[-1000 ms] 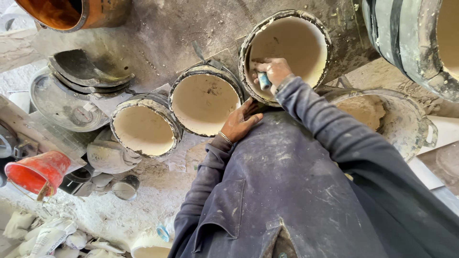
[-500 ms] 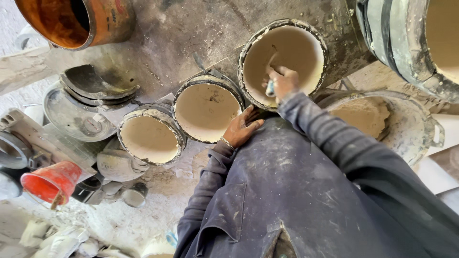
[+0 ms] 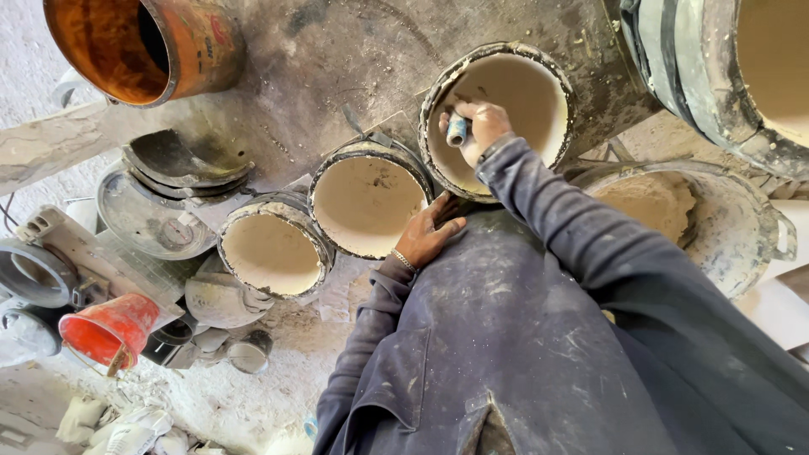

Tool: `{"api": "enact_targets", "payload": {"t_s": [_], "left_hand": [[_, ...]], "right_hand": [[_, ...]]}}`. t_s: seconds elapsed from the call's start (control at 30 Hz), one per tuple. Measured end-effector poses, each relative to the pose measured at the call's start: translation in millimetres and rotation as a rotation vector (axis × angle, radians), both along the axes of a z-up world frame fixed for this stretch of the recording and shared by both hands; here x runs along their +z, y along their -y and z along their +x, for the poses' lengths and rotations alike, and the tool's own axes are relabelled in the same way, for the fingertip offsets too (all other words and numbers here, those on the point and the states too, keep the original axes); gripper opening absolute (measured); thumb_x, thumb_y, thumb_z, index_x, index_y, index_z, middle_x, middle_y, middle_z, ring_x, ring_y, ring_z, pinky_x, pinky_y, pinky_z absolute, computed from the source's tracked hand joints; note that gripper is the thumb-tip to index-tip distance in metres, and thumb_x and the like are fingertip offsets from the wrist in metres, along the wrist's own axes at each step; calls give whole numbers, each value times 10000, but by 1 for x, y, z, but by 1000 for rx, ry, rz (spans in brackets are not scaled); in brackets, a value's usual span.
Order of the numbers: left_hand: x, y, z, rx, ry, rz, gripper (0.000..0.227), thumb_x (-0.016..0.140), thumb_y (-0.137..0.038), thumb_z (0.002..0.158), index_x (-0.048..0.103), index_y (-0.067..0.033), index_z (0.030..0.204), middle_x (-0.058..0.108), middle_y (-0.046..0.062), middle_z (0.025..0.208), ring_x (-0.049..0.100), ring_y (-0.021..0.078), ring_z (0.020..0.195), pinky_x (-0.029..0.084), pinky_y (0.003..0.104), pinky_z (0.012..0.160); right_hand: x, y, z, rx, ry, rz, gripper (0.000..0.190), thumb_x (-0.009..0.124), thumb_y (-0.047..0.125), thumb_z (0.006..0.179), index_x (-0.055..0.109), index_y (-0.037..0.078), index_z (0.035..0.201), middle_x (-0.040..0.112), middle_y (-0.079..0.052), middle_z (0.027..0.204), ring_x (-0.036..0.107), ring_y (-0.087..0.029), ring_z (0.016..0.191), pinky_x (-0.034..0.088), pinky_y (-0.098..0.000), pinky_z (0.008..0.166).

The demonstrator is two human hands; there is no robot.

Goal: The person uses a tool to apply a beige plaster-like substance to the inside of several circular molds and works with the substance inside a large bucket.

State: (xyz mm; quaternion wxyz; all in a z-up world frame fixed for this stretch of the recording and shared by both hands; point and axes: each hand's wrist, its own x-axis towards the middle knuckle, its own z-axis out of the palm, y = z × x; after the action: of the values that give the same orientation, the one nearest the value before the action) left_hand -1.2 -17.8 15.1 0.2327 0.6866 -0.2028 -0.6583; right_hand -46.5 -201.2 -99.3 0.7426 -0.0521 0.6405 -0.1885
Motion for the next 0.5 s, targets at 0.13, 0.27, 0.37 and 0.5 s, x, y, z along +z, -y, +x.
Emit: {"api": "enact_targets", "payload": {"t_s": [0.13,0.27,0.37,0.5], "left_hand": [[16,3,10,2,-13,-19,799,725,-462,905,440,-72,1541,577,324,1404,510,477,1351,400,563,1172],[-2,-11,-11,168,-96,-88,807,767,-346,907,416,14,1539,568,347,1407,554,430,1339,436,524,1160],[-6,-22,-10,47,-52,-80,898,643,-454,891,282,1,1575,465,213,1555,459,269,1457,321,359,1224],[-2,-37,-22,-15,31,-52,872,624,-514,869,365,-52,1562,449,156,1583,462,261,1455,317,352,1209]], "right_hand": [[127,23,-15,-114,341,19,365,601,-66,909,547,-161,1258,567,-266,1005,604,-289,831,601,-364,682],[242,38,-58,-142,499,84,242,563,-53,930,589,23,1158,588,-133,1049,589,-229,859,500,-288,681],[318,53,-91,-30,733,-205,422,583,-105,969,527,-117,1386,692,-192,1035,689,-196,691,607,-259,601],[307,105,-160,597,1174,115,336,731,342,1135,708,12,1079,787,-122,1052,734,-343,949,559,-584,891]]}}
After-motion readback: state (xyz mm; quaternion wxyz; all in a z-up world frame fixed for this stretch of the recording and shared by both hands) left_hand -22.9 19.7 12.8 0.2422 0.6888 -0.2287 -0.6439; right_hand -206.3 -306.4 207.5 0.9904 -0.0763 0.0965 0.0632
